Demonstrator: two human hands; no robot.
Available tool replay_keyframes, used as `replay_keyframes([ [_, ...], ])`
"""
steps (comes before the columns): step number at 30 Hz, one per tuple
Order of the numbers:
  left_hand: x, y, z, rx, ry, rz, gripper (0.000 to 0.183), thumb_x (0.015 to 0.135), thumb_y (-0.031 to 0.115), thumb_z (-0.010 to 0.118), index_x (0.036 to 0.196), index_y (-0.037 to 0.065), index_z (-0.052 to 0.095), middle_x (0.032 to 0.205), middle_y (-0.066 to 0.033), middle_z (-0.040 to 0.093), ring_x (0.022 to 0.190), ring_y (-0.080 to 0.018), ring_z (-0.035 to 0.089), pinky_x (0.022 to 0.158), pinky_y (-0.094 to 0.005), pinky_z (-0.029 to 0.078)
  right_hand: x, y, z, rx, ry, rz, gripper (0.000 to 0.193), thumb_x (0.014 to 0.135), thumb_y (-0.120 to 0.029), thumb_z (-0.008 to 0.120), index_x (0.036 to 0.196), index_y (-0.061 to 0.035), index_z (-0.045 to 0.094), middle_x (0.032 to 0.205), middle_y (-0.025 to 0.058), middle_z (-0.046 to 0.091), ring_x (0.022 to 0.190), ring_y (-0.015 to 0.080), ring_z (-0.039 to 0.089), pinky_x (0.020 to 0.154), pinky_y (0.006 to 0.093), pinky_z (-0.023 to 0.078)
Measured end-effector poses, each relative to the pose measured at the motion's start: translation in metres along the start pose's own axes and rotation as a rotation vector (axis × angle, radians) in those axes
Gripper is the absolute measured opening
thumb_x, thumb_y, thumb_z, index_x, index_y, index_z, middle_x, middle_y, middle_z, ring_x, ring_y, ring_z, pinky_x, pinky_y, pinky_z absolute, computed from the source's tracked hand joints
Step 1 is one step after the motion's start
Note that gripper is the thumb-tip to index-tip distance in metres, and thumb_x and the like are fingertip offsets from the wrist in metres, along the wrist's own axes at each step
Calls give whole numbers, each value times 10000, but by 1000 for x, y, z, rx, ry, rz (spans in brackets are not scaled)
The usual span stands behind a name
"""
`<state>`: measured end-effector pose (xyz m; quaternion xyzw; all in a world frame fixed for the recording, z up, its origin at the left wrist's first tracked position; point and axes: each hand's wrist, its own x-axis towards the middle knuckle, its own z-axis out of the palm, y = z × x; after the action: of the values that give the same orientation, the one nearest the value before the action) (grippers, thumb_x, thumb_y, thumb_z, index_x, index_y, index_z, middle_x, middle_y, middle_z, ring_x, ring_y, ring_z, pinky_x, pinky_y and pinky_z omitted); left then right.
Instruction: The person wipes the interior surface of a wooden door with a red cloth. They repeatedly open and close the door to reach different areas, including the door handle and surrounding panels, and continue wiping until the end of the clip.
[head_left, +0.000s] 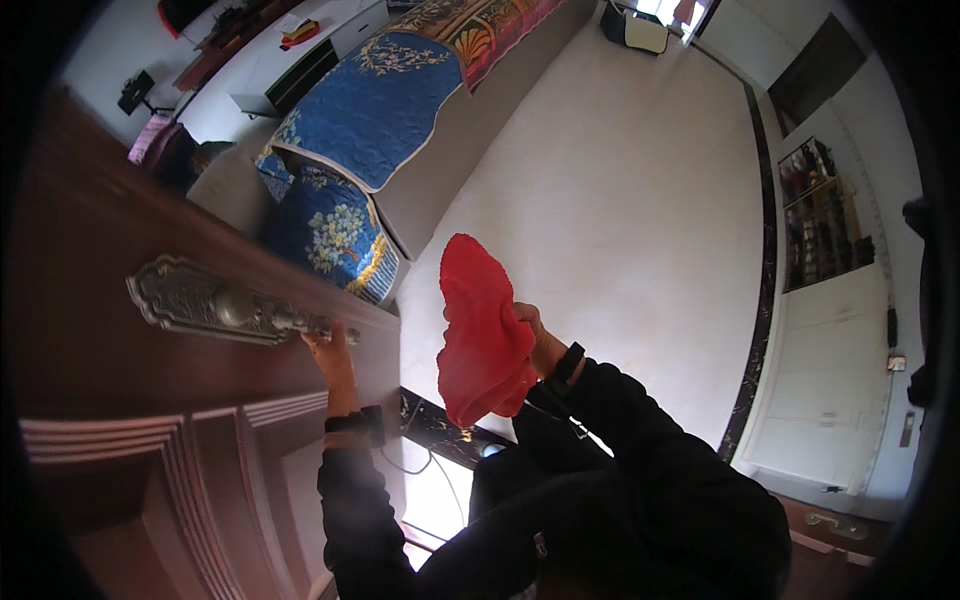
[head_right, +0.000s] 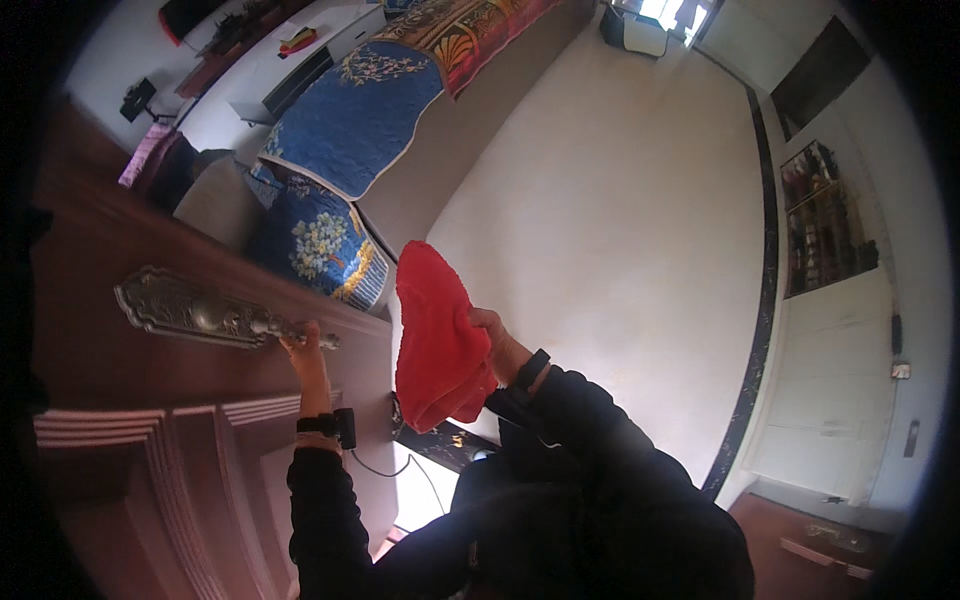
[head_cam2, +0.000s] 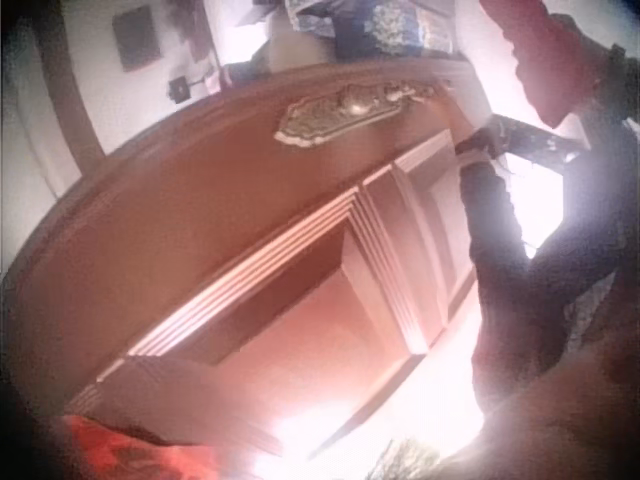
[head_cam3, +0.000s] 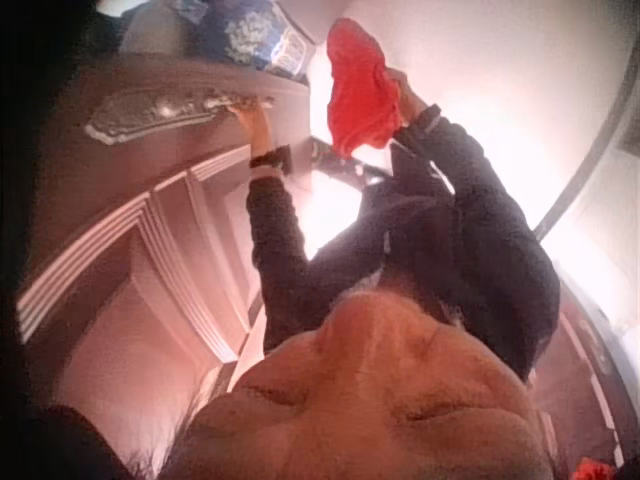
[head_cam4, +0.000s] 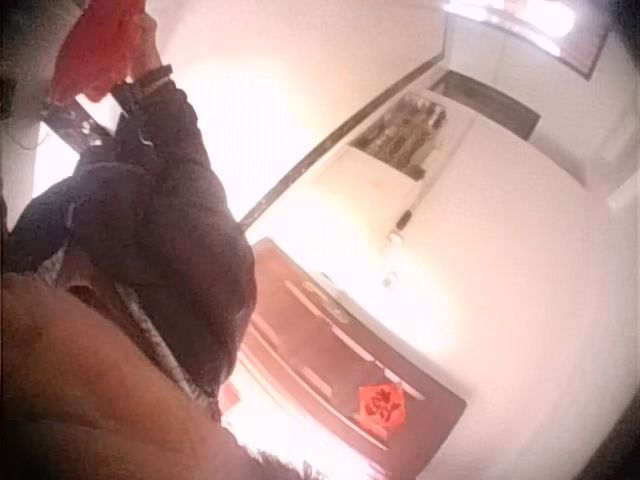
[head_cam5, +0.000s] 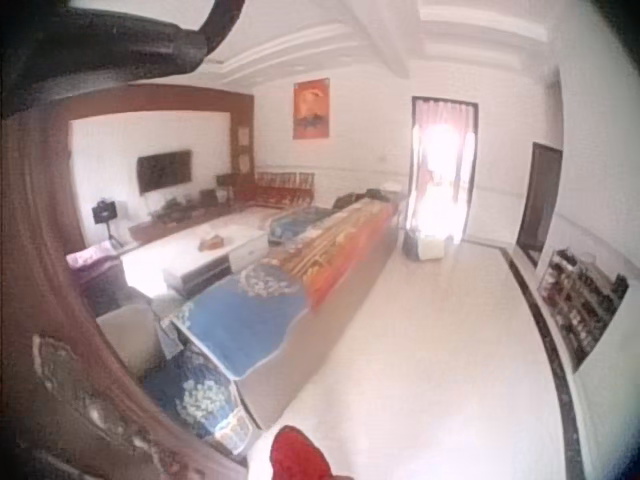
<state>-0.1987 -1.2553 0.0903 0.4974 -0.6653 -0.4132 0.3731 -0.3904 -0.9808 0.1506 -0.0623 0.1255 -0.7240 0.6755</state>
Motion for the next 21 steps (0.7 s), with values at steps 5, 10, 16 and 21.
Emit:
replay_keyframes([
  [5,-108,46,-17,-291,-355,-205,617,882,288,679,1389,93,385,1185,-96,552,1032,-193,534,854,-321,471,-22,2,39,25,-11,99,593,835,-301,561,1330,14,470,1264,160,575,1115,278,580,1006,390,450],
  [10,-204,117,7,-872,-720,-464,874,829,247,720,1507,92,191,1404,-114,428,1288,-252,427,1029,-385,430,-30,-4,19,-358,156,319,529,882,-240,546,1336,16,460,1284,139,570,1134,241,571,1006,364,450],
  [16,-236,142,59,-533,-494,-619,953,769,211,782,1505,105,187,1356,-153,496,1227,-305,519,1007,-426,464,-38,-54,-4,-518,92,627,621,891,-327,656,1371,0,437,1297,87,557,1144,183,554,1004,335,436],
  [21,-248,169,91,195,-414,-625,1109,696,450,775,1505,67,120,1330,-237,503,1134,-405,570,979,-444,468,-28,-86,-6,-913,-89,730,658,845,-320,723,1357,2,464,1281,96,572,1166,191,539,1007,346,431],
])
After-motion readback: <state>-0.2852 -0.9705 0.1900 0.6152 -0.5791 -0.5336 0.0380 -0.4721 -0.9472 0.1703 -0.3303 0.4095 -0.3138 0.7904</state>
